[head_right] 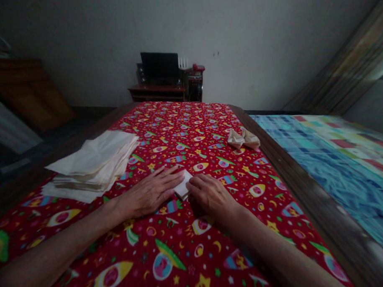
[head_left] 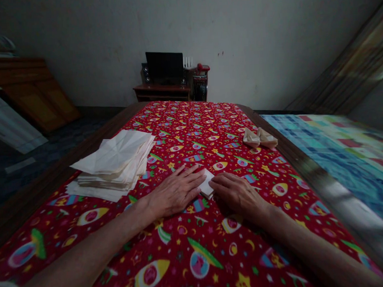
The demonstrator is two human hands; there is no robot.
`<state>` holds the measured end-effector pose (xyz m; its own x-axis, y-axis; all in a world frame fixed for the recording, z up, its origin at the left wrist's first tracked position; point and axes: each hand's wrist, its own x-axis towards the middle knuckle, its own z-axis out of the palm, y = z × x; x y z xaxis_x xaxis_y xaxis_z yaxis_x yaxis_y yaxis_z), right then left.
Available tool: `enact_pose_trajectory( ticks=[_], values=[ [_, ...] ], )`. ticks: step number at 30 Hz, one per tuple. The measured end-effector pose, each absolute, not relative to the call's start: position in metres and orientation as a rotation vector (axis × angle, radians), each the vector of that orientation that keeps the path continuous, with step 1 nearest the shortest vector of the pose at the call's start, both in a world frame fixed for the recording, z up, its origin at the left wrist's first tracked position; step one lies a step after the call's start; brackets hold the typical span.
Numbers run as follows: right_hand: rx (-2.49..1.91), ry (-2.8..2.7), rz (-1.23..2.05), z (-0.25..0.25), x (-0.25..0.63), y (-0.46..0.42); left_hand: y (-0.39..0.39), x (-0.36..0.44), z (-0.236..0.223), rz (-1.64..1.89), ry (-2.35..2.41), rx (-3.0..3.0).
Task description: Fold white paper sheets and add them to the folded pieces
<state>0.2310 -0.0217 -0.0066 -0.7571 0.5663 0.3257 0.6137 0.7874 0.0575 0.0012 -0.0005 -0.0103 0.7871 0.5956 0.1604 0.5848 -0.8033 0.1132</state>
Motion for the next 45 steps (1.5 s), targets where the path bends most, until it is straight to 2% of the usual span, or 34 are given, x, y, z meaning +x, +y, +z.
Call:
enact_pose_trajectory(
  ticks=[4,9,12,17,23,28,45],
  values=[
    [-0.854,-2.594,-0.118,-0.013,0.236,-0.019,-0.002,-0.004,-0.016,0.461,0.931,2.88],
    [-0.837,-2.4,0.064,-0.025,0.239,-0.011,0.004,-0.001,-0.025,0.899,0.803,2.721],
    [-0.881,-2.34,0.101,-0.028,0.239,-0.009,0.005,0.001,-0.026,1.005,0.815,2.616],
    [-0.932,-2.332,0.094,-0.024,0.24,-0.01,0.004,-0.001,-0.022,0.892,0.792,2.658],
    [-0.845,-2.604,-0.014,-0.011,0.254,-0.015,0.001,-0.003,-0.017,0.74,0.834,2.806],
    [-0.748,-2.592,-0.05,-0.009,0.26,-0.021,0.001,-0.003,-0.02,0.719,0.867,2.871],
    [-0.985,-2.746,-0.053,-0.005,0.242,-0.011,-0.001,-0.001,-0.019,0.761,0.876,2.855]
  ],
)
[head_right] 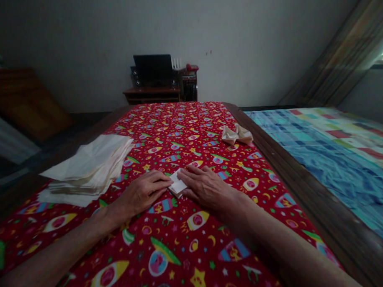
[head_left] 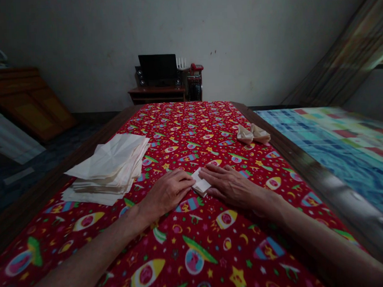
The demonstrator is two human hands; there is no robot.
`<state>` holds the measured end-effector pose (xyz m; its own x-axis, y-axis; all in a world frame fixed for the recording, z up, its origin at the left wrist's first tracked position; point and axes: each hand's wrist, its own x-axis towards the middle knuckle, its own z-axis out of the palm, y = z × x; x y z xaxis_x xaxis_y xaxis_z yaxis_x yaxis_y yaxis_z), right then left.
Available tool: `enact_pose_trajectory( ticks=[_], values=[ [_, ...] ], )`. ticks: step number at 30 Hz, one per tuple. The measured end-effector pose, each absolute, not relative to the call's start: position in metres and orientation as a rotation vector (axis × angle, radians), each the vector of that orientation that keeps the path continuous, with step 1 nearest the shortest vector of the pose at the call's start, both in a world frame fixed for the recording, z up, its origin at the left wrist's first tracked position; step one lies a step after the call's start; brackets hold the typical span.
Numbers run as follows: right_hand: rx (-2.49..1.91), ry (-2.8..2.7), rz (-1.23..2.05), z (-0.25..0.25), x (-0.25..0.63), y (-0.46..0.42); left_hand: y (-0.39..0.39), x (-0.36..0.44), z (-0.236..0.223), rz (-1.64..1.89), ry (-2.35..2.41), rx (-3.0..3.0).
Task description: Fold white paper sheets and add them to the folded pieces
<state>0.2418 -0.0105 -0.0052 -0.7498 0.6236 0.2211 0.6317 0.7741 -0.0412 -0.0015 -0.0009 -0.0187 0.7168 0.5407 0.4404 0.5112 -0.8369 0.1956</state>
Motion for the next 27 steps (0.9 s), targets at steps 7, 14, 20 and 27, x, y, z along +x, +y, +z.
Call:
enact_pose_trajectory(
  ticks=[7,14,20,27],
  values=[
    [-0.881,-2.537,-0.008,-0.016,0.248,-0.019,0.001,0.0,-0.02,0.794,0.929,2.815],
    [-0.842,-2.405,0.047,-0.021,0.245,-0.013,0.003,0.002,-0.022,0.855,0.975,2.723],
    [-1.186,-2.292,0.12,-0.015,0.235,-0.02,0.007,0.005,-0.022,0.923,1.056,2.618],
    [-1.383,-2.302,-0.01,-0.017,0.228,-0.02,0.012,0.011,-0.027,0.947,1.174,2.531]
  ],
)
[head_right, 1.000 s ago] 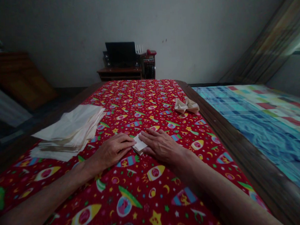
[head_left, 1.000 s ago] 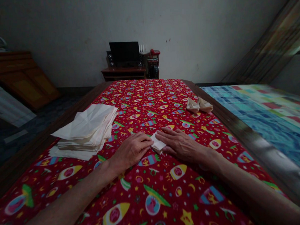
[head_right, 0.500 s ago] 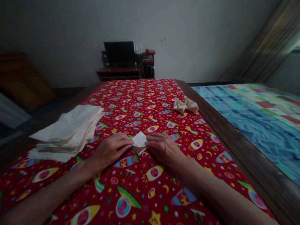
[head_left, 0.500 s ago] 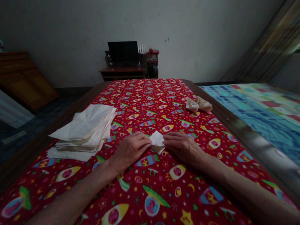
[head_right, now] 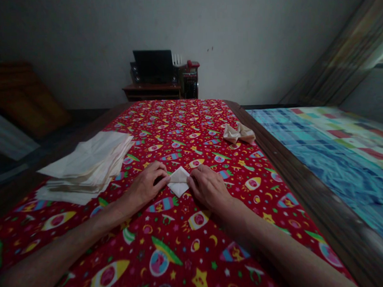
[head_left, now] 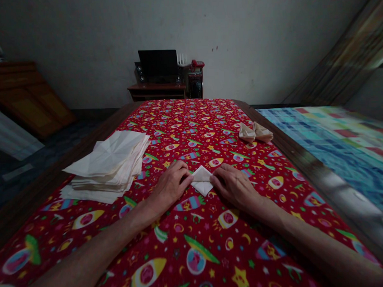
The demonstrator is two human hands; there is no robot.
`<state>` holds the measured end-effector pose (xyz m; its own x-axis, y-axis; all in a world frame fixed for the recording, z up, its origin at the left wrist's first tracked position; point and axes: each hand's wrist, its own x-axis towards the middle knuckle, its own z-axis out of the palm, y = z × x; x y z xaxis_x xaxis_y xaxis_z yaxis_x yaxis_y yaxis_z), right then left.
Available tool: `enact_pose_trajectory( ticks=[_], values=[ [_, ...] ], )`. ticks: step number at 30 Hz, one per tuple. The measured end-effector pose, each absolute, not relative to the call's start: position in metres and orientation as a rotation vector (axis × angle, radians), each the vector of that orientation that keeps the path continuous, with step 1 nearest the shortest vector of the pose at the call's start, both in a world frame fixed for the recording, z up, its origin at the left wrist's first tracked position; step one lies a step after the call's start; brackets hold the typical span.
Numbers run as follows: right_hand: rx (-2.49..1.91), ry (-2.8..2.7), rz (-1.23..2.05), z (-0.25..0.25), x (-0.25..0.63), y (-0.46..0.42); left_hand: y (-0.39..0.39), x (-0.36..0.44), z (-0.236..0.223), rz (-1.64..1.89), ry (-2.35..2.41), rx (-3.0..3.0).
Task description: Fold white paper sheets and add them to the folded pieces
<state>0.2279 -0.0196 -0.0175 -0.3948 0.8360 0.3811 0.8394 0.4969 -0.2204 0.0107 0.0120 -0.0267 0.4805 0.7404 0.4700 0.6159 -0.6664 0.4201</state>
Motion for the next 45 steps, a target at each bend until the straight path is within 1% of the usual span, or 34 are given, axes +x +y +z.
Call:
enact_pose_trajectory(
  ticks=[8,12,17,23,26,29,32,35,41,45],
  values=[
    [-1.45,-2.334,-0.217,-0.021,0.225,-0.015,0.008,0.014,-0.023,0.9,1.213,2.612],
    [-1.419,-2.347,-0.251,-0.021,0.225,-0.014,0.006,0.017,-0.019,0.853,1.279,2.681],
    [-1.485,-2.373,-0.239,-0.018,0.223,-0.013,0.005,0.019,-0.019,0.779,1.38,2.731],
    [-1.587,-2.377,-0.108,-0.012,0.222,-0.012,0.004,0.017,-0.017,0.755,1.4,2.717],
    [-1.525,-2.319,-0.039,-0.011,0.222,-0.012,0.005,0.016,-0.019,0.795,1.358,2.671],
    [-1.408,-2.341,-0.097,-0.013,0.222,-0.012,0.007,0.015,-0.022,0.813,1.337,2.648],
    [-1.189,-2.517,-0.222,-0.013,0.221,-0.012,0.008,0.015,-0.024,0.816,1.331,2.639],
    [-1.027,-2.672,-0.226,-0.012,0.222,-0.012,0.01,0.014,-0.026,0.828,1.321,2.631],
    [-0.969,-2.734,-0.113,-0.006,0.228,-0.016,0.013,0.009,-0.034,0.874,1.28,2.607],
    [-0.995,-2.775,-0.032,-0.006,0.23,-0.018,0.006,0.006,-0.028,1.011,1.266,2.57]
  ],
)
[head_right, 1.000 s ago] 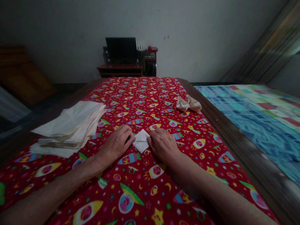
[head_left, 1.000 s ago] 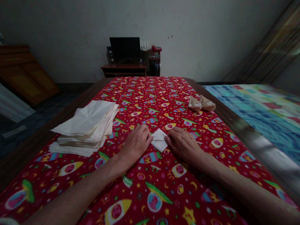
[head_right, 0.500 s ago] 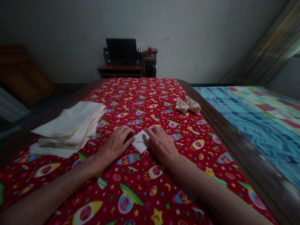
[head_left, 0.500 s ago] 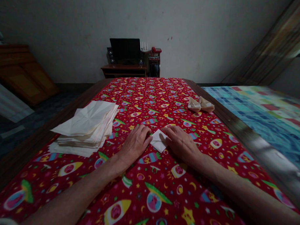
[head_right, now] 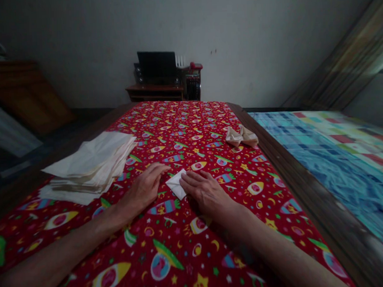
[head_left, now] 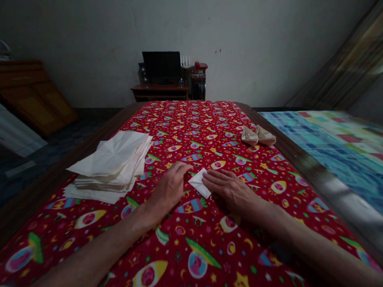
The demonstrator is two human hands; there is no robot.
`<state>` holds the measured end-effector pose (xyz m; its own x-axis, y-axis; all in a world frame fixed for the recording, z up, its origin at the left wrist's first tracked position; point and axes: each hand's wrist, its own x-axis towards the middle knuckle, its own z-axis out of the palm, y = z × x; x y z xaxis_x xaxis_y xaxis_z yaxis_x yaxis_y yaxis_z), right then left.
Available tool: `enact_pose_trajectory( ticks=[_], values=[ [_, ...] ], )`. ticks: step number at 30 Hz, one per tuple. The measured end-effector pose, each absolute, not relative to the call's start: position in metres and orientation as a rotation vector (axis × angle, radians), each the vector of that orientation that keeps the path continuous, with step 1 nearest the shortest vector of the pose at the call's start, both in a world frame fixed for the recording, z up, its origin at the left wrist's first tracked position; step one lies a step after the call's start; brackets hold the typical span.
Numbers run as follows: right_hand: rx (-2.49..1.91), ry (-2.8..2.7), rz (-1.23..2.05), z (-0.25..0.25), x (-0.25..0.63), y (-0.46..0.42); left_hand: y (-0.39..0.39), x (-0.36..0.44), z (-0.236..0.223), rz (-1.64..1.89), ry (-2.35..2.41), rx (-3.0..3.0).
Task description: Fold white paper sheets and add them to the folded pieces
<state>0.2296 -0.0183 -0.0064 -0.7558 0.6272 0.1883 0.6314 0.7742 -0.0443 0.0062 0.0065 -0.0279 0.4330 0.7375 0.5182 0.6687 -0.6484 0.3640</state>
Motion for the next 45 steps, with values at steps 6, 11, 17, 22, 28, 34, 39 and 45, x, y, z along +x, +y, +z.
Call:
enact_pose_trajectory(
  ticks=[6,11,17,22,28,34,39,45],
  values=[
    [-1.043,-2.768,0.032,-0.007,0.229,-0.021,-0.013,0.007,-0.016,0.798,1.026,2.886],
    [-1.006,-2.66,0.096,-0.01,0.228,-0.022,-0.015,0.009,-0.019,0.832,1.089,2.819],
    [-0.971,-2.549,0.144,-0.019,0.229,-0.021,-0.002,0.008,-0.019,0.875,1.233,2.476],
    [-0.948,-2.459,0.175,-0.016,0.228,-0.021,0.004,0.011,-0.022,0.854,1.25,2.394],
    [-1.203,-2.107,0.281,-0.019,0.234,-0.017,0.005,0.012,-0.025,0.807,1.291,2.382],
    [-1.4,-2.137,0.295,-0.022,0.235,-0.013,0.007,0.011,-0.019,0.652,1.433,2.421],
    [-1.495,-2.305,-0.04,-0.022,0.229,-0.014,0.008,0.011,-0.016,0.565,1.488,2.501],
    [-1.58,-2.483,-0.179,-0.019,0.224,-0.01,0.004,0.016,-0.01,0.548,1.548,2.569]
  ],
)
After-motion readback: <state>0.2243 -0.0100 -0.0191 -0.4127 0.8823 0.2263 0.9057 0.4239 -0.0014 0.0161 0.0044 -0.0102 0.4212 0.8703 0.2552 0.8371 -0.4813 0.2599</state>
